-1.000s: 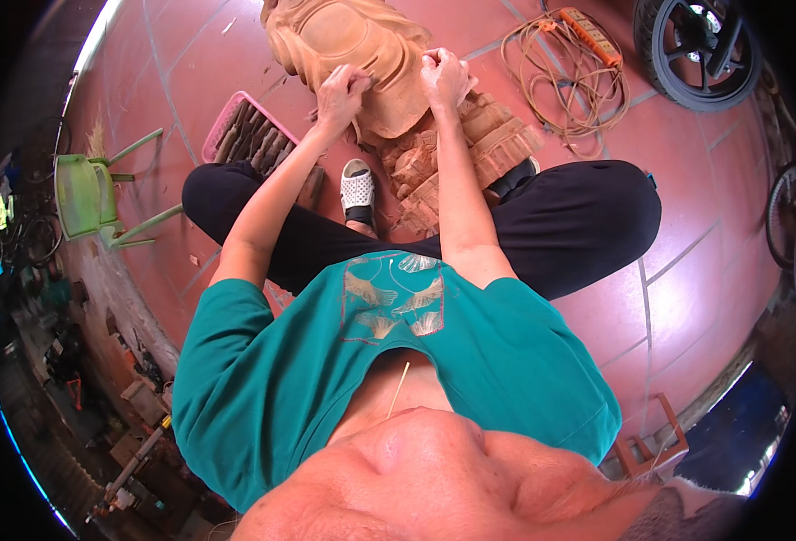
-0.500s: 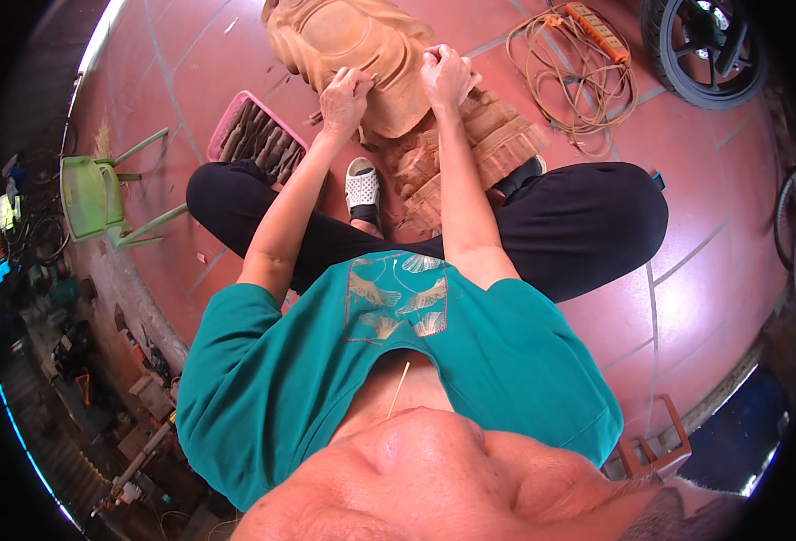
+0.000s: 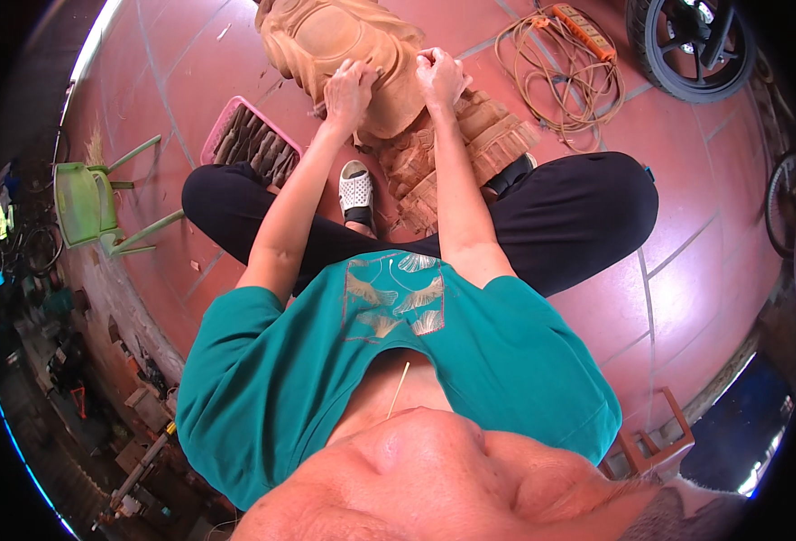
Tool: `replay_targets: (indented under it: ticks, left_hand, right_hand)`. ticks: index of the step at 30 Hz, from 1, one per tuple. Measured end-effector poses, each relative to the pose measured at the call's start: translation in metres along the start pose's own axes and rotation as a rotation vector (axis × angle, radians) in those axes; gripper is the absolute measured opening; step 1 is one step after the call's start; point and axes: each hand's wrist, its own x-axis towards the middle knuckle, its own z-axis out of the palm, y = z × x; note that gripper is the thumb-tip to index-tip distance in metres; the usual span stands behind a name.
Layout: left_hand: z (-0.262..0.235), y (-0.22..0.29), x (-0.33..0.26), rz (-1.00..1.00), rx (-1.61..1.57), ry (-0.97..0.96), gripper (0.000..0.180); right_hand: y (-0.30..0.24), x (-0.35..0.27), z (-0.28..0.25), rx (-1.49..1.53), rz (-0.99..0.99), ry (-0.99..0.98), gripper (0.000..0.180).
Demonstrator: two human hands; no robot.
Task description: The person sits on the floor and uses small carving tools to shape and smooth the surface of a wooden sculpture. They repeatedly scrape and refine the curved surfaces of the piece, removing wood shavings and adjusting hand positions to access different areas.
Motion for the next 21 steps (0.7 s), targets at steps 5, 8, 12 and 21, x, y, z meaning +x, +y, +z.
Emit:
replay_targets:
  ticks: [5,8,12,21]
  left_hand:
    - [0.002,-0.004,0.006,0.075,0.059,0.034,0.009]
    - [0.003,0.003,0.035,0.000,0.132,0.001,0.011]
    - [0.006,-0.003,0.047,-0.061,0.088,0.002,0.015]
    - [0.005,-0.008,0.000,-0.023,-0.024,0.067,0.011]
  right_hand:
    - [-0.001,-0.002,0.002,-0.060,-0.022,0.017,0.009]
    - [-0.003,-0.001,0.002,-0.043,-0.025,0.028,0.009]
    - [0.002,0.001,0.002,-0.033,-0.003,0.038,0.011]
    - [0.026,0.014,0.001,0.118,0.025,0.097,0.010]
